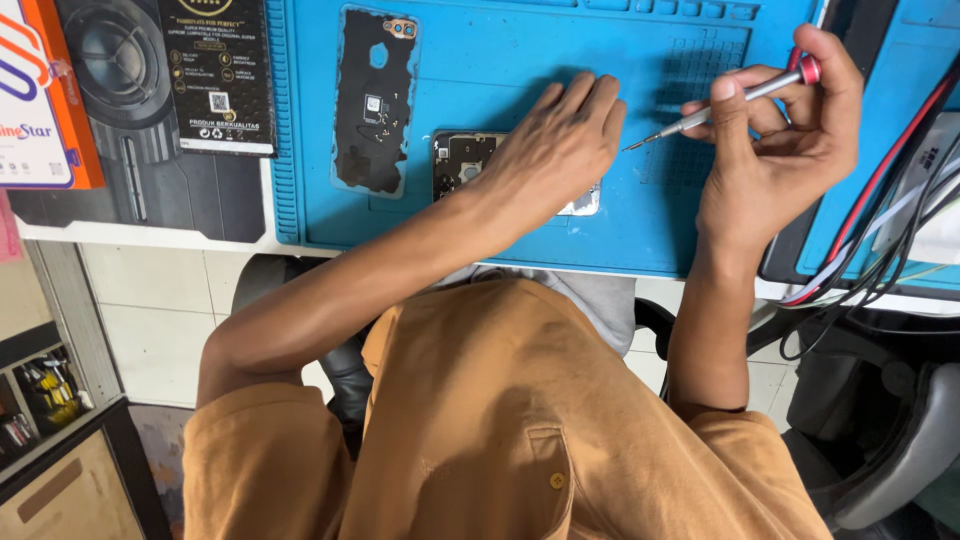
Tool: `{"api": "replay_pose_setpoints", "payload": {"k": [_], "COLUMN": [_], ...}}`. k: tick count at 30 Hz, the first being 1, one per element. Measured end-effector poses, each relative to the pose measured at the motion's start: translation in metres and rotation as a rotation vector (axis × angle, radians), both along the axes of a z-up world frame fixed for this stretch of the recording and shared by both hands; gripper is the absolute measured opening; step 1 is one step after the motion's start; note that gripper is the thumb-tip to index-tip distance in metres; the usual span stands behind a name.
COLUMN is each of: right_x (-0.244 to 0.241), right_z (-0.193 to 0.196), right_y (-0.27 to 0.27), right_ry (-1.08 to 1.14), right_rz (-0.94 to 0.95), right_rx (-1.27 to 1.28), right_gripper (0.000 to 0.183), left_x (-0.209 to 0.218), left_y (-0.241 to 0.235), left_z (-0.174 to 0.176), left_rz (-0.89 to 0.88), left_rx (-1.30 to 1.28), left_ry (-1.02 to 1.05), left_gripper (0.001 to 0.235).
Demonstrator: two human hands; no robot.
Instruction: The person uses a small screwdriver to remove screws from a disassembled smartphone on a blue work mat, then uses a hot air gun to apply heat to the phone's back and a black adhesive sheet. The phone remains disassembled on the mat at the end.
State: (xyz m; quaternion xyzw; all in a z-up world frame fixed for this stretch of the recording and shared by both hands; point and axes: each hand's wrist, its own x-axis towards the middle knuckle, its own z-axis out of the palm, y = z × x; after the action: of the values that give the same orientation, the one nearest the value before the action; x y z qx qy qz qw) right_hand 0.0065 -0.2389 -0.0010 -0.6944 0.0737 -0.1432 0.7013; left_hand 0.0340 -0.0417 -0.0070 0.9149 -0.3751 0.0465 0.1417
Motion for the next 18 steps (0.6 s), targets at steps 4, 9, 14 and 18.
{"api": "replay_pose_setpoints", "payload": {"k": [4, 9, 14, 18], "right_x": [-0.002, 0.000, 0.000, -0.001], "right_z": [0.000, -0.001, -0.002, -0.002], "right_y": [0.000, 0.000, 0.001, 0.008], "right_ry": [0.001, -0.027, -0.050, -0.111], "right_rz": [0.000, 0.021, 0.064, 0.128], "right_rx": [0.003, -0.043, -0.102, -0.167], "right_gripper": [0.047, 0.045, 0.044, 0.046], "left_x": [-0.001, 0.004, 0.018, 0.025], "left_y": [0.004, 0.011, 0.021, 0.031], "left_z": [-0.004, -0.006, 0.000, 0.010], "left_rz": [-0.010, -0.034, -0.057, -0.102], "left_rx": [-0.006, -0.028, -0.253, -0.326], "left_ry": [-0.035, 0.020, 0.256, 0.414], "left_gripper": [0.022, 0.028, 0.018, 0.019]}}
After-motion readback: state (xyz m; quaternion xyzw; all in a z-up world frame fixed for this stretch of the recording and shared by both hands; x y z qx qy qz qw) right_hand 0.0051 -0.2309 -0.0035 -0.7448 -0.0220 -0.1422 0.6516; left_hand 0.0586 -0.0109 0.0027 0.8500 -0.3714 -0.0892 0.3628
